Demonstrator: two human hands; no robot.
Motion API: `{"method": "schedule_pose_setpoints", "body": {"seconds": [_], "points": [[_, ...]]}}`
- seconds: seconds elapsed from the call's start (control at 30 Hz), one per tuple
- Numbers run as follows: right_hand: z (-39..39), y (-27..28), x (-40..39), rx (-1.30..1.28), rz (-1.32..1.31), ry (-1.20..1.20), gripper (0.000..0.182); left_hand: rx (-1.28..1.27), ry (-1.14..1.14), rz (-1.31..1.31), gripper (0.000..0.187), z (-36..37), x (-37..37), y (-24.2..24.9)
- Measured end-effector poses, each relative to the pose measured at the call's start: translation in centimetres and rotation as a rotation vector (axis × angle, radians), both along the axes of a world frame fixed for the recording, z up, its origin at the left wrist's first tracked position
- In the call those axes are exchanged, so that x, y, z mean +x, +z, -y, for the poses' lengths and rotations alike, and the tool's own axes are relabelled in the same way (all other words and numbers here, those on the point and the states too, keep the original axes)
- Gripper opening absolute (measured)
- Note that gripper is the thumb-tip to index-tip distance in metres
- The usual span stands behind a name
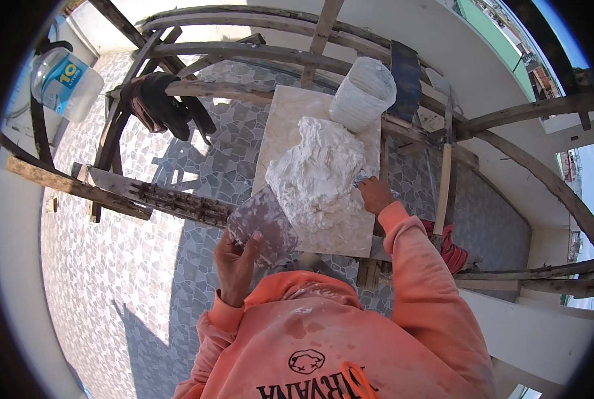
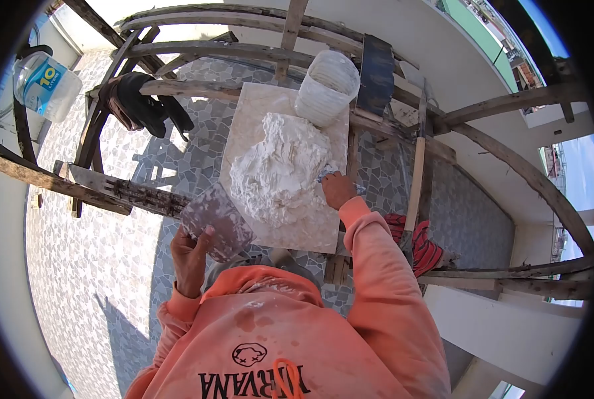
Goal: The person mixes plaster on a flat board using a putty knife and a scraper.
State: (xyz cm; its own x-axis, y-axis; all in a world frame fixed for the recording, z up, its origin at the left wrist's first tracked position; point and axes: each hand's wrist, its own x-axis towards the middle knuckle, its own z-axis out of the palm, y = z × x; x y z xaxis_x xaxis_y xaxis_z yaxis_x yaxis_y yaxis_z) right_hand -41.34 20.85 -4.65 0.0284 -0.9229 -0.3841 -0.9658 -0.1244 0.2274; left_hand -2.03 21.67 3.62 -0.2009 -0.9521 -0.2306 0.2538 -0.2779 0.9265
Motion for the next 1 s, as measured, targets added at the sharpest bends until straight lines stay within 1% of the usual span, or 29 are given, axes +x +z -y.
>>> {"method": "schedule_pose_setpoints", "body": {"seconds": [0.1,0.2,0.3,0.4,0.5,0.6,0.7,0.73,0.8,0.9,1.0], "points": [[0.0,2.4,-1.2,0.037,0.234,-0.01,0.042,0.006,0.002,-0.009,0.028,0.0,0.1,0.1],[0.4,3.9,-2.7,-0.138,0.234,-0.09,0.035,-0.004,0.016,-0.003,0.028,-0.1,-0.1,0.0],[0.5,1.4,-2.2,-0.145,0.151,-0.148,0.043,-0.01,0.016,0.006,0.028,0.0,-0.1,0.0],[-1.4,-0.7,0.2,-0.038,0.098,-0.037,0.041,-0.02,0.012,0.009,0.029,0.1,0.0,-0.1],[-1.5,1.4,-1.5,-0.122,0.466,-0.008,0.038,-0.013,0.012,-0.015,0.029,0.2,-0.3,-0.1],[-0.4,3.9,-1.2,-0.219,0.351,-0.123,0.039,-0.002,0.013,-0.01,0.03,0.1,-0.4,0.0],[-0.5,0.1,-0.6,-0.248,0.217,-0.147,0.043,-0.002,-0.003,0.001,0.029,0.2,-0.6,0.2],[-0.9,0.0,0.2,-0.181,0.207,-0.126,0.043,0.001,-0.009,-0.005,0.029,0.2,-0.7,0.3],[-1.8,-0.2,1.8,-0.046,0.194,-0.076,0.042,0.002,-0.007,-0.012,0.028,0.3,-0.7,0.5],[-2.1,2.5,-0.2,-0.12,0.45,-0.09,0.041,0.006,-0.001,-0.02,0.027,0.2,-0.9,0.3],[-0.8,3.6,-1.6,-0.302,0.333,-0.304,0.03,-0.002,-0.01,-0.012,0.026,0.1,-0.8,0.0]]}}
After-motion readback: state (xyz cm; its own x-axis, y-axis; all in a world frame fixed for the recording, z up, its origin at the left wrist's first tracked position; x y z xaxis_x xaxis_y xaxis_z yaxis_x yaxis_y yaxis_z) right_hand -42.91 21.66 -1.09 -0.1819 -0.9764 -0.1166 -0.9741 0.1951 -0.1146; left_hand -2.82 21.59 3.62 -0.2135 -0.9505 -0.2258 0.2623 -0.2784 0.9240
